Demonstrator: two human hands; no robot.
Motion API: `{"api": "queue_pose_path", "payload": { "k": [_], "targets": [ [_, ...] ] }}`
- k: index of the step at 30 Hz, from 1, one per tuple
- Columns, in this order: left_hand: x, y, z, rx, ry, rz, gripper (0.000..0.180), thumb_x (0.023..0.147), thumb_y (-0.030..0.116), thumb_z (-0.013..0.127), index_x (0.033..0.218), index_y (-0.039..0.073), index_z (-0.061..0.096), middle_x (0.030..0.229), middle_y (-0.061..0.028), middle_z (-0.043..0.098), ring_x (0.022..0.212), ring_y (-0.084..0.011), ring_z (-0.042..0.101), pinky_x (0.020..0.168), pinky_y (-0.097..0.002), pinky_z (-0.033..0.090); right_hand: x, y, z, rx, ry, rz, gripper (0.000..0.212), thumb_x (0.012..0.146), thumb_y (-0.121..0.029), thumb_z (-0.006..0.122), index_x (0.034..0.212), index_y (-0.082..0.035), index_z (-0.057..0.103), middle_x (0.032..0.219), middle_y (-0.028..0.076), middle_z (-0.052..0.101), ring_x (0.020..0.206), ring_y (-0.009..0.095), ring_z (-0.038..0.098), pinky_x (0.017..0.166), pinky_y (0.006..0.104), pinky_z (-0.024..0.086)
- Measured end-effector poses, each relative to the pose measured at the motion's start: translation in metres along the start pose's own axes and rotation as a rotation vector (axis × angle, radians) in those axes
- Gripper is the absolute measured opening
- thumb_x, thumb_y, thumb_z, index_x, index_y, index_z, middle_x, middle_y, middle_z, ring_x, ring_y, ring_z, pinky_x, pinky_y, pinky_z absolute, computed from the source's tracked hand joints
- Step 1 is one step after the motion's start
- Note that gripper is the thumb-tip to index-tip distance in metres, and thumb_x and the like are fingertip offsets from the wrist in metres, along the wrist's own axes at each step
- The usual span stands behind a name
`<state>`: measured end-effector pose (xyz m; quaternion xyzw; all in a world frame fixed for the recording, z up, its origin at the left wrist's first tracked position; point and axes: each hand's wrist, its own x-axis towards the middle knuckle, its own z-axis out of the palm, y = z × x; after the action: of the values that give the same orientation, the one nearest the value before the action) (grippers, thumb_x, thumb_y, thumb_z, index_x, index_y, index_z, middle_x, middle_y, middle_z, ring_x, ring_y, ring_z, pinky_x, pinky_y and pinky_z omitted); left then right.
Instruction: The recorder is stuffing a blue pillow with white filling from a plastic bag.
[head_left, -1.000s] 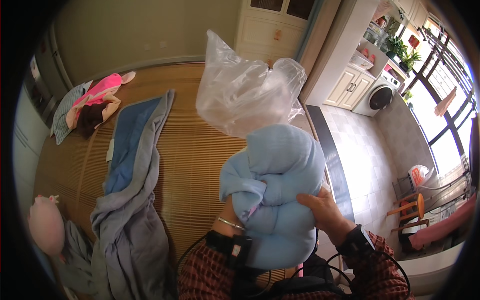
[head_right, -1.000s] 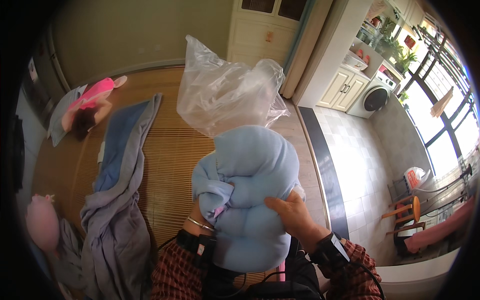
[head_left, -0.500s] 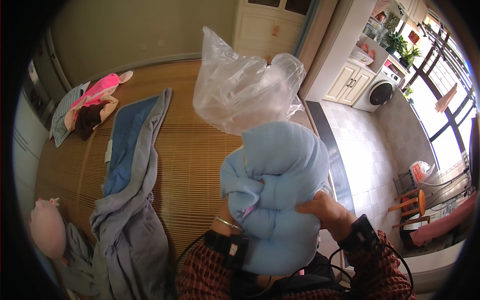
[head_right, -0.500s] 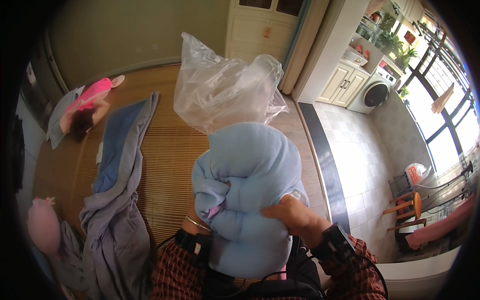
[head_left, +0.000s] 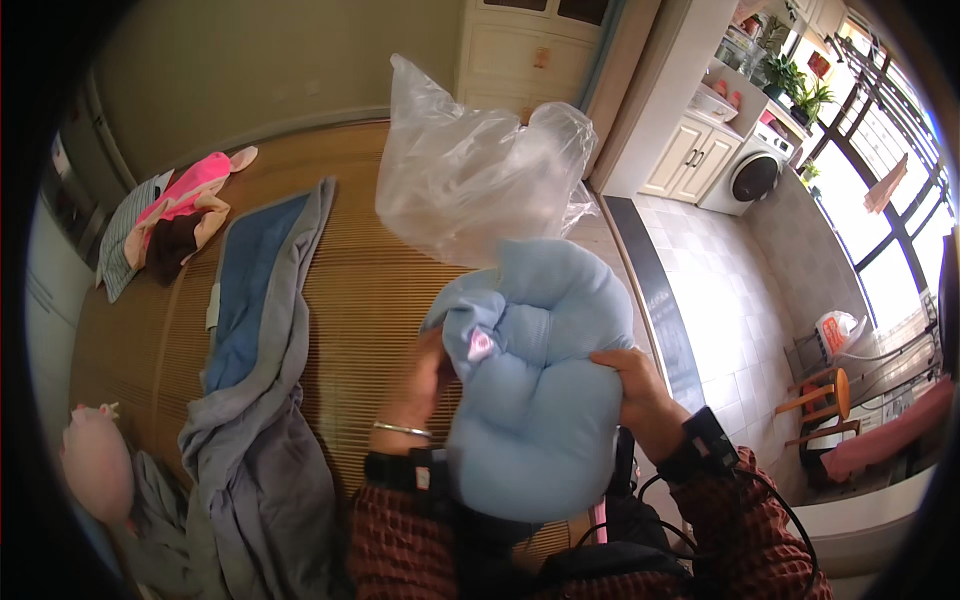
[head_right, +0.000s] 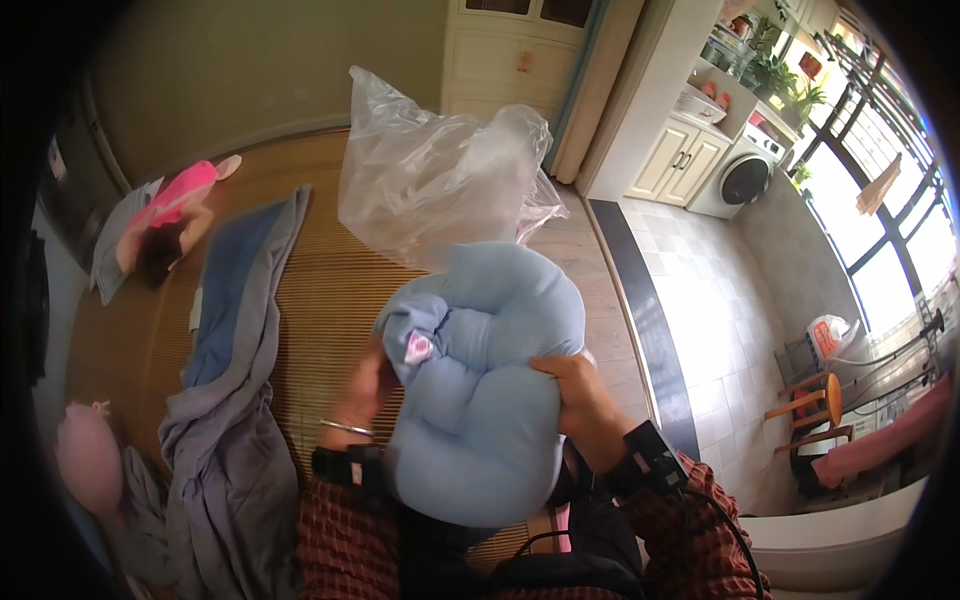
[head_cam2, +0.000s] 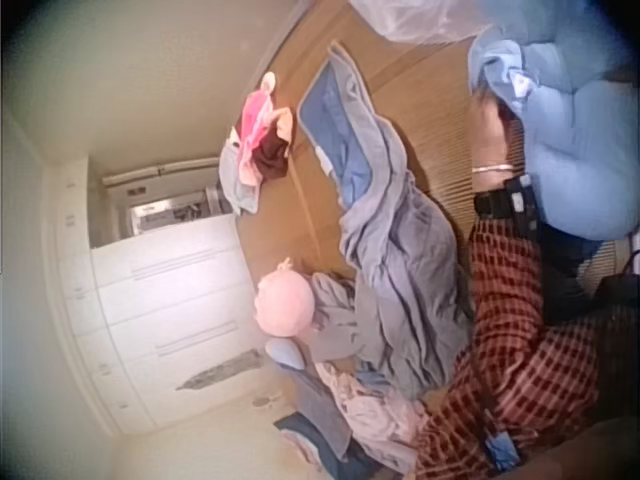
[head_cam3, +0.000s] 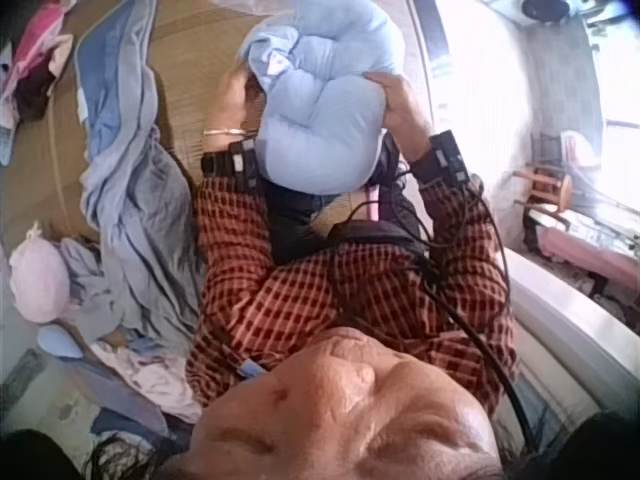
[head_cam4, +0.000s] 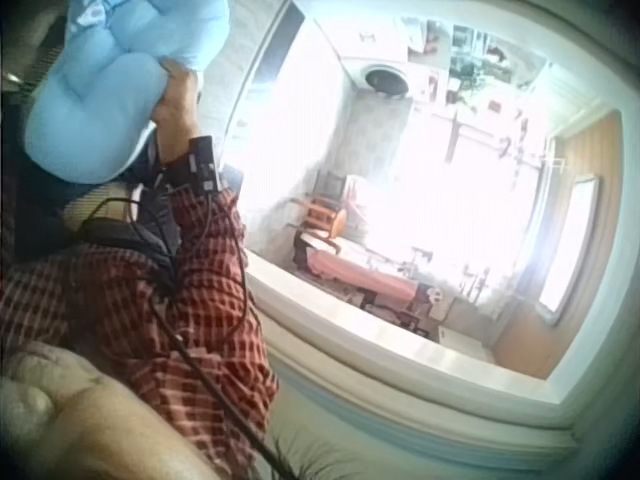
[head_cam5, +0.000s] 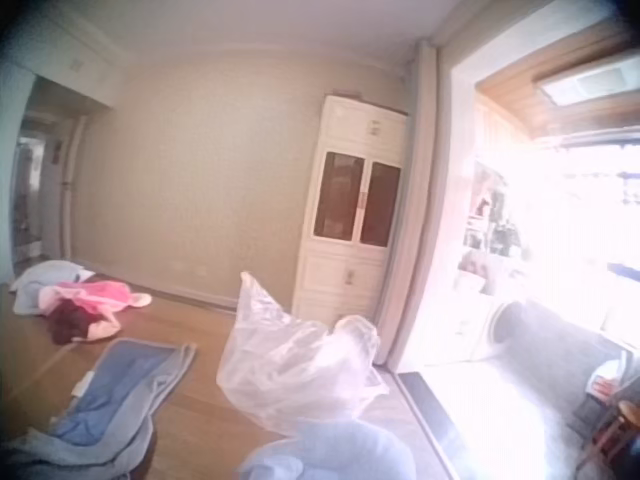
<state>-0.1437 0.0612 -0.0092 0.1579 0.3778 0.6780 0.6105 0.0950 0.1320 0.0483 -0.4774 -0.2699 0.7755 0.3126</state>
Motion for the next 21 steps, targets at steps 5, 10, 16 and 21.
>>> {"api": "queue_pose_path", "payload": {
  "k": [5,10,16,21],
  "targets": [
    [-0.020,0.009,0.005,0.640,0.226,0.331,0.022,0.084,0.019,0.061,0.099,0.003,0.060,0.091,-0.0045,0.062,0.082,-0.0145,0.058,0.072,-0.0271,0.047,0.030,0.047,-0.016,0.232,0.114,0.152,0.034,0.085,-0.010,0.054,0.112,0.009,0.047,0.104,0.020,0.058,0.094,0.032,0.060,0.081,0.0464,0.050],
    [-0.061,-0.048,0.052,1.207,0.063,0.448,0.034,0.067,0.023,0.074,0.088,0.001,0.059,0.083,-0.0139,0.058,0.077,-0.0287,0.058,0.071,-0.0378,0.047,0.032,0.061,-0.002,0.283,-0.229,0.181,0.033,0.087,-0.014,0.054,0.114,0.005,0.049,0.104,0.014,0.059,0.096,0.028,0.058,0.086,0.0381,0.047],
    [-0.060,-0.069,0.066,1.763,0.108,0.459,0.044,0.063,0.025,0.076,0.094,0.004,0.054,0.088,-0.0130,0.057,0.077,-0.0329,0.057,0.072,-0.0411,0.046,0.002,0.050,-0.041,-0.793,-0.301,-0.272,0.034,0.077,-0.008,0.059,0.108,0.003,0.053,0.105,0.022,0.058,0.095,0.031,0.057,0.083,0.0375,0.047],
    [-0.067,-0.063,0.101,1.785,0.148,0.537,0.036,0.066,0.024,0.073,0.090,0.004,0.054,0.085,-0.0136,0.057,0.077,-0.0325,0.058,0.068,-0.0426,0.046,-0.046,0.048,-0.047,-1.569,-0.215,-0.922,0.043,0.074,-0.003,0.053,0.115,0.007,0.048,0.120,0.027,0.049,0.112,0.038,0.049,0.098,0.0404,0.038]
  ]
}}
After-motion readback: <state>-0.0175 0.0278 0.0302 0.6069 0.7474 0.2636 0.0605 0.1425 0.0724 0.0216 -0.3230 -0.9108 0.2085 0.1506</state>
